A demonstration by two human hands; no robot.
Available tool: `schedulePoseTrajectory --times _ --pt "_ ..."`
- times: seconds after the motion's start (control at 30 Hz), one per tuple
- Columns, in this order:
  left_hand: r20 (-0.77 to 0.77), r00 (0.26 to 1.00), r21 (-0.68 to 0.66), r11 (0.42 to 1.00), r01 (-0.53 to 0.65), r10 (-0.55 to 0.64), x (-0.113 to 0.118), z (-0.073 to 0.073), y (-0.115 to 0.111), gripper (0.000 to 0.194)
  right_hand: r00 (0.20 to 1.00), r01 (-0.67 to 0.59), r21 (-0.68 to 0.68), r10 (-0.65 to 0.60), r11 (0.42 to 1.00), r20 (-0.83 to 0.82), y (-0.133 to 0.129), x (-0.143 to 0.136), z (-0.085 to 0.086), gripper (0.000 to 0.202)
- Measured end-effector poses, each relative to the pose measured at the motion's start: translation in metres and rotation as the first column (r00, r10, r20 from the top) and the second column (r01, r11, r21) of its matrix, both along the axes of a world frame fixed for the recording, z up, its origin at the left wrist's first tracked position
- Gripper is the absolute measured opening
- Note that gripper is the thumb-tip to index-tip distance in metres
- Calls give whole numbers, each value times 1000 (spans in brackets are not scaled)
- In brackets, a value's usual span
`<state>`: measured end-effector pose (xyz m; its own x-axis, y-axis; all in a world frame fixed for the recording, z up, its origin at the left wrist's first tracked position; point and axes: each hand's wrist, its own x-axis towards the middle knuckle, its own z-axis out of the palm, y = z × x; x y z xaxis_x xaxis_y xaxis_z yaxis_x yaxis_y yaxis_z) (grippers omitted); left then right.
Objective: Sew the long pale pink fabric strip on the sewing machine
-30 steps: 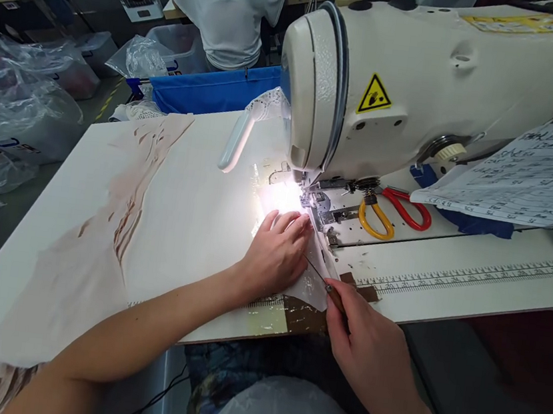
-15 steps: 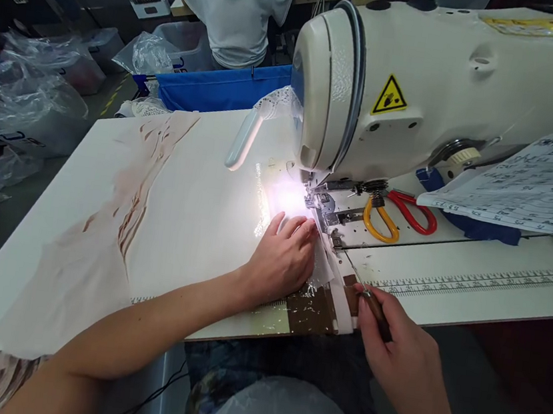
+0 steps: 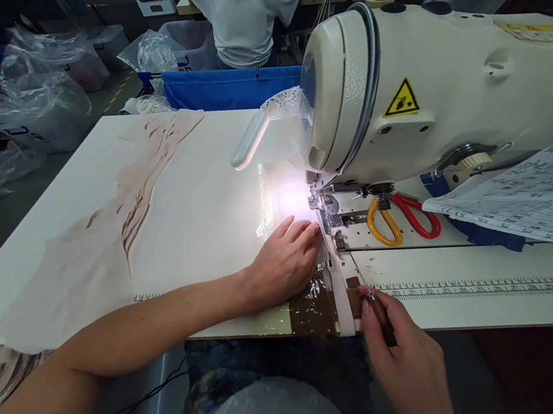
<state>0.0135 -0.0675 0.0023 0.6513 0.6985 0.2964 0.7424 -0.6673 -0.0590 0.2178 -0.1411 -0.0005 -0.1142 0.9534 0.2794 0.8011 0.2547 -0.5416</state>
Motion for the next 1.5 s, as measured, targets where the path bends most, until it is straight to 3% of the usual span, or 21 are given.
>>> schedulePoseTrajectory --times 0.43,0.7,0.9,1.07,1.27,1.5 --pt "2 1000 -23 1000 -7 7 1 2 -1 40 996 33 -126 -43 991 -81 -2 3 -1 29" --pt "-6 1000 -83 997 -4 3 0 6 2 34 958 132 -150 -164 980 -234 -4 -11 5 35" --pt "-27 999 -95 995 -21 19 -3 6 11 35 980 -47 70 60 996 -189 12 -22 2 16" --pt "-6 997 -162 984 -78 78 -4 7 17 31 964 -246 274 264 930 -28 30 -42 1 20" --pt "19 997 -179 982 -68 73 -7 4 21 28 955 -271 372 199 888 219 44 -54 -6 21" --pt "37 996 -171 983 -72 79 -8 1 22 27 941 -264 397 144 879 306 50 -57 -8 22"
